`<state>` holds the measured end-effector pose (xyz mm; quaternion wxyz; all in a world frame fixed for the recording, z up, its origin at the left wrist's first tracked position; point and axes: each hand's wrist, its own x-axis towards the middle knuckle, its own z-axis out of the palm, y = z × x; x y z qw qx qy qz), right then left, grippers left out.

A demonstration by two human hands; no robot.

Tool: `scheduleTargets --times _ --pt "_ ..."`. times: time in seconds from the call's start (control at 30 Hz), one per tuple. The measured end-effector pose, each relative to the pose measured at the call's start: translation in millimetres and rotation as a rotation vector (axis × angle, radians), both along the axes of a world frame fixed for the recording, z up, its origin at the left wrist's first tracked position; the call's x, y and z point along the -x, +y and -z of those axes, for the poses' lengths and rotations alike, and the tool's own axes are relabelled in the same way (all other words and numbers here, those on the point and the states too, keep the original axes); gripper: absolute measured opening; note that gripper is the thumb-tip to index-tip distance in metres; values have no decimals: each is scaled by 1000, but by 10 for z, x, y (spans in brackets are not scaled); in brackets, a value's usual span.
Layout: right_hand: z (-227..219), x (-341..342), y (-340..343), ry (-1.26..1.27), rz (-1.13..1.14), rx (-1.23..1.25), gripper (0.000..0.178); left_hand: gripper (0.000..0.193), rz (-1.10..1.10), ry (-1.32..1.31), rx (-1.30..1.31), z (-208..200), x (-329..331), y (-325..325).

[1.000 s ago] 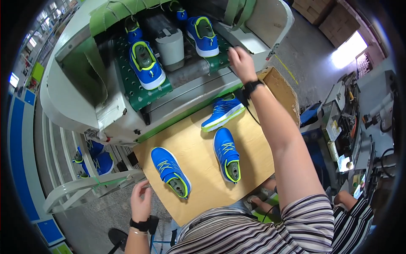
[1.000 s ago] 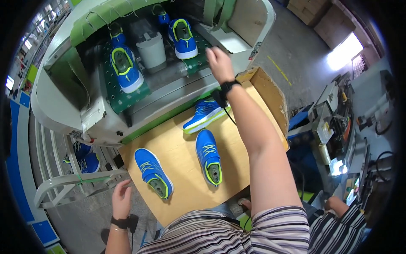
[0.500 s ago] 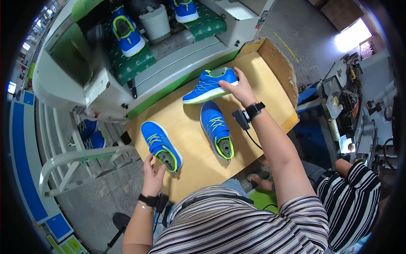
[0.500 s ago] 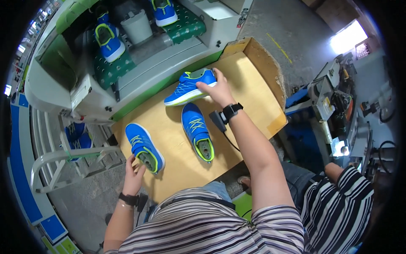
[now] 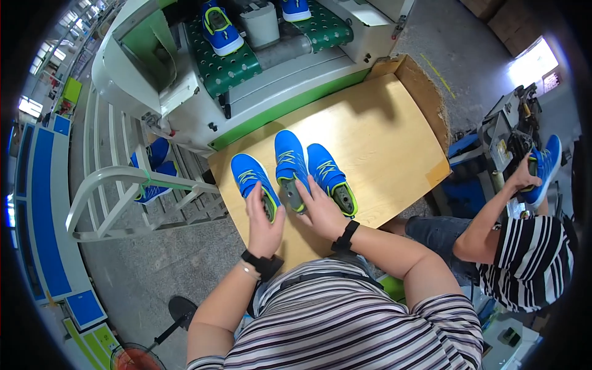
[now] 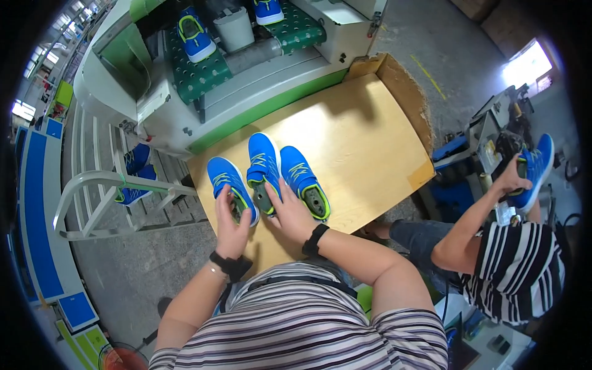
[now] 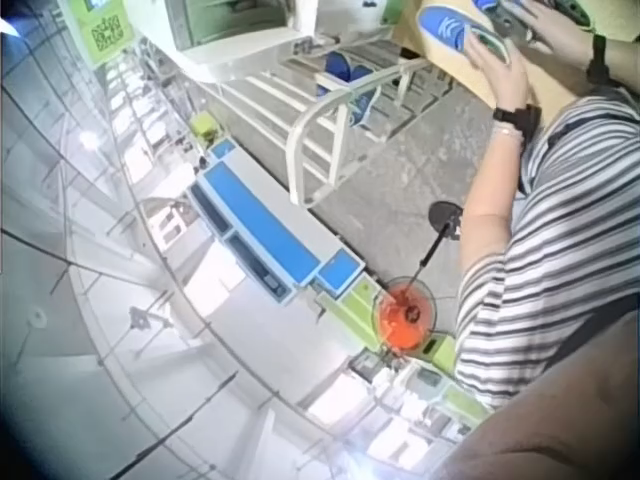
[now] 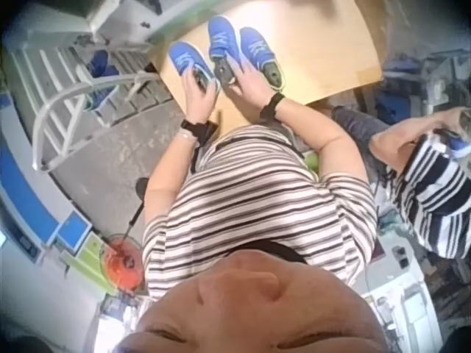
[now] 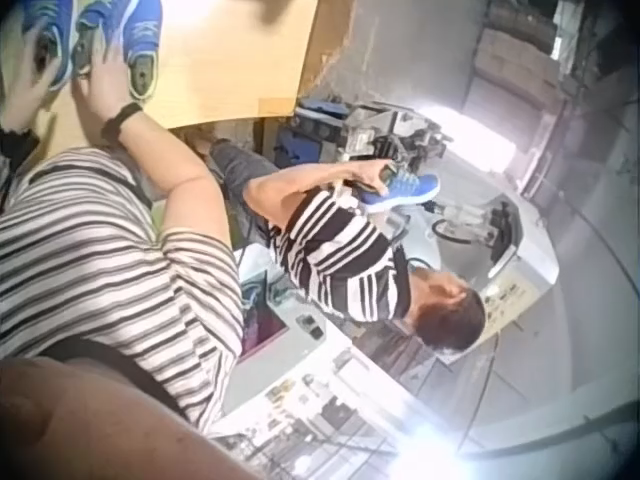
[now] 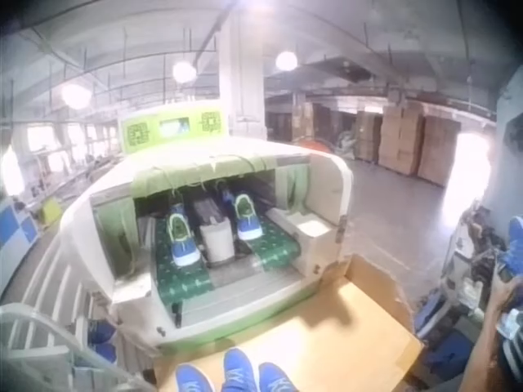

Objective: Picking up shoes from a table and placing them onto a conveyor belt system in a factory environment.

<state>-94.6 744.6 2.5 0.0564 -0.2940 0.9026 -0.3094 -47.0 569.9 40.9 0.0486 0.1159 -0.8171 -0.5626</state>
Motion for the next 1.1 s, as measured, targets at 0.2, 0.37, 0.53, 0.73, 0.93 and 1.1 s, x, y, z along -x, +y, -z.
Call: scheduleTargets --times 0.2,0.37,0.53,0.73,0.93,1.1 --pt "-46 -143 393 -275 24 178 60 102 -121 -281 -308 520 521 393" --pt "-124 -343 459 -682 -96 -37 43 79 -164 -293 -673 661 735 249" --pt "106 -247 -12 -408 -84 96 61 41 -63 -198 -946 -146 799 17" --pt "405 -47 -1042 -322 133 379 95 39 -109 -34 -629 -1309 983 -304" --pt "319 85 -843 -423 161 670 82 63 -7 -12 -394 -1528 1712 -856" --pt "-66 343 -372 -768 415 865 75 71 -202 -113 -61 -1394 2398 -738"
